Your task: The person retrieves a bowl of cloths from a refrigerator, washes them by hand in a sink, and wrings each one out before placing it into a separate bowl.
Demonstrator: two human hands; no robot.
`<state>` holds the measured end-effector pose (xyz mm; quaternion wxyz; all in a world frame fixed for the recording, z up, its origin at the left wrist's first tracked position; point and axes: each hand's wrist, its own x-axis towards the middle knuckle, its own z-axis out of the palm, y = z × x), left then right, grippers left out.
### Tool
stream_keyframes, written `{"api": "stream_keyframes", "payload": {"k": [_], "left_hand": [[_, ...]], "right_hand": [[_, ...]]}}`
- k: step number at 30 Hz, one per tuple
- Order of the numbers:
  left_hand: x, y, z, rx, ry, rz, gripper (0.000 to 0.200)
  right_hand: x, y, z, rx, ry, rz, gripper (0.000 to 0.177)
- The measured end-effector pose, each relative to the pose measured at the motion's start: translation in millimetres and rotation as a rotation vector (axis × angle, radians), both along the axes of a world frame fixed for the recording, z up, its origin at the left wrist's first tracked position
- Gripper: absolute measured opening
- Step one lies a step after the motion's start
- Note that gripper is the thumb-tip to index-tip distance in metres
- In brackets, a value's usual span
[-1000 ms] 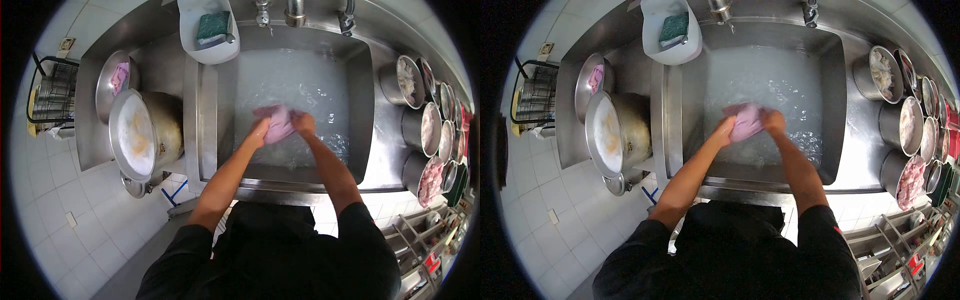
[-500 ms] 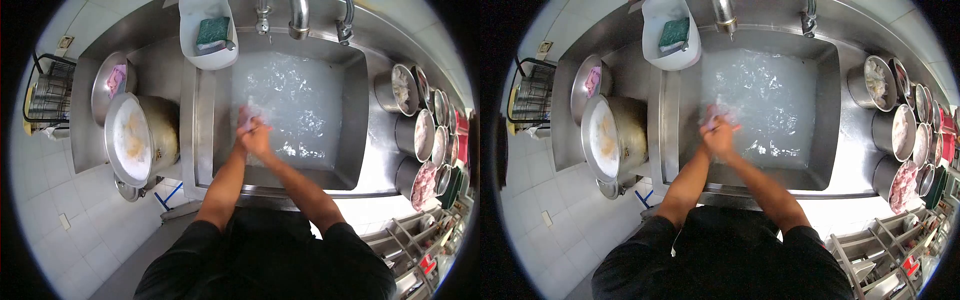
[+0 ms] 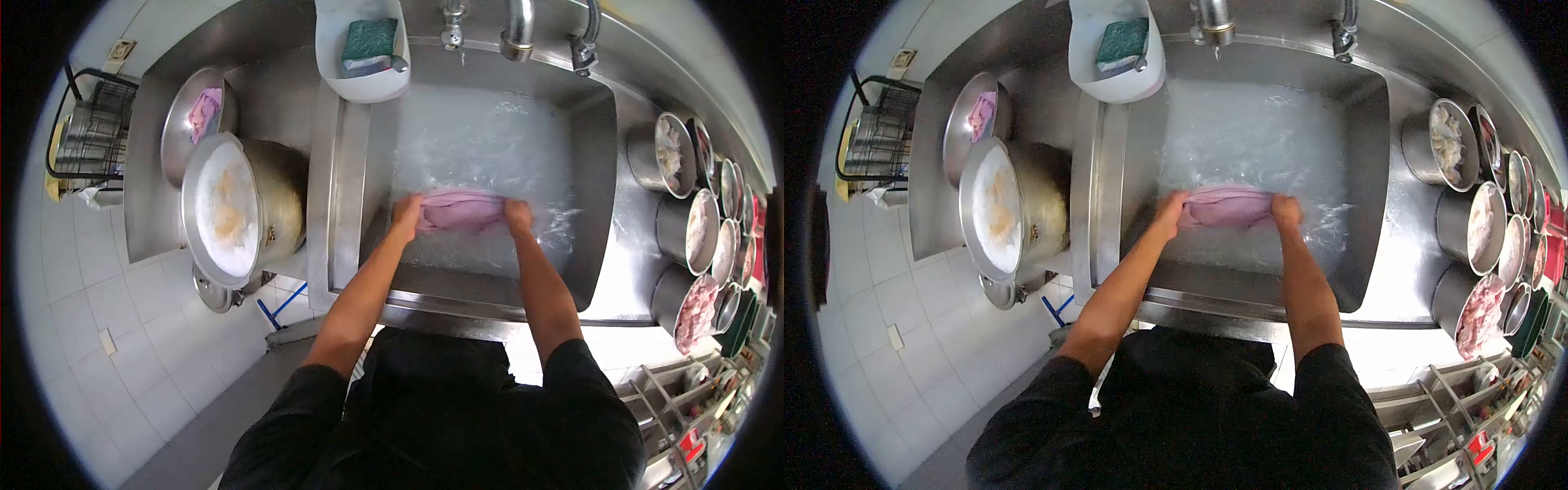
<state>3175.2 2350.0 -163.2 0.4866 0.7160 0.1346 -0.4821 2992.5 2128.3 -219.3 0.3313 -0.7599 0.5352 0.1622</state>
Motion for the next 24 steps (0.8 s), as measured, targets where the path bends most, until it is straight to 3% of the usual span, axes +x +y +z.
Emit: {"api": "stream_keyframes", "payload": {"k": [3, 4, 6, 8, 9, 11, 12, 15, 17, 19, 20, 21, 23, 24], "left_hand": [[-28.6, -7.9, 8.9, 0.464, -0.571, -0.497, 0.079], [-35.5, -4.4, -37.0, 0.191, -0.458, -0.343, 0.087], [-36.3, -30.6, 21.9, -0.068, 0.062, 0.01, 0.08], [-30.3, -38.5, 32.7, -0.474, 0.547, 0.301, 0.067], [-28.5, -30.3, 11.2, -0.59, -0.171, 0.039, 0.055], [-20.8, -16.2, -2.3, -0.511, -0.906, -0.306, 0.042], [-20.4, -10.1, 1.8, -0.423, -0.906, -0.372, 0.041], [-11.1, -12.1, 17.3, -0.192, -0.876, -0.605, 0.037], [-15.4, -16.0, 18.3, -0.119, -0.594, -0.389, 0.034], [-21.4, -17.1, 3.9, -0.139, -0.063, 0.2, 0.032], [-11.3, -6.0, 11.2, -0.038, -0.012, -0.159, 0.04], [-8.7, -4.6, 25.1, 0.098, -0.238, -0.37, 0.042], [-27.3, -5.2, 46.6, 0.333, -0.558, -0.67, 0.053], [-34.0, -5.7, 51.3, 0.43, -0.656, -0.762, 0.062]], "right_hand": [[17.1, 31.7, 8.8, -0.344, -0.238, -0.484, 0.058], [29.3, 44.9, -1.0, -0.332, -0.186, -0.37, 0.049], [40.6, 58.1, -17.2, 0.326, -0.568, -0.147, 0.041], [75.5, 102.4, 73.5, 0.099, -0.775, -0.069, 0.025], [80.2, 125.9, 111.7, 0.1, -0.925, -0.042, 0.02], [83.0, 160.4, 173.4, 0.095, -1.09, 0.047, 0.012], [79.8, 172.2, 191.5, 0.077, -1.102, 0.105, 0.01], [77.6, 170.2, 178.5, 0.084, -1.212, 0.218, 0.013], [74.6, 146.4, 148.3, -0.067, -1.136, 0.144, 0.013], [53.4, 100.0, 88.3, -0.237, -0.856, 0.339, 0.015], [39.7, 77.4, 54.8, -0.287, -0.541, 0.439, 0.02], [31.5, 60.5, 34.3, -0.339, -0.229, 0.529, 0.025], [20.2, 46.8, 35.2, -0.248, 0.038, 0.259, 0.029], [26.6, 47.3, 42.1, -0.27, -0.046, 0.29, 0.026]]}}
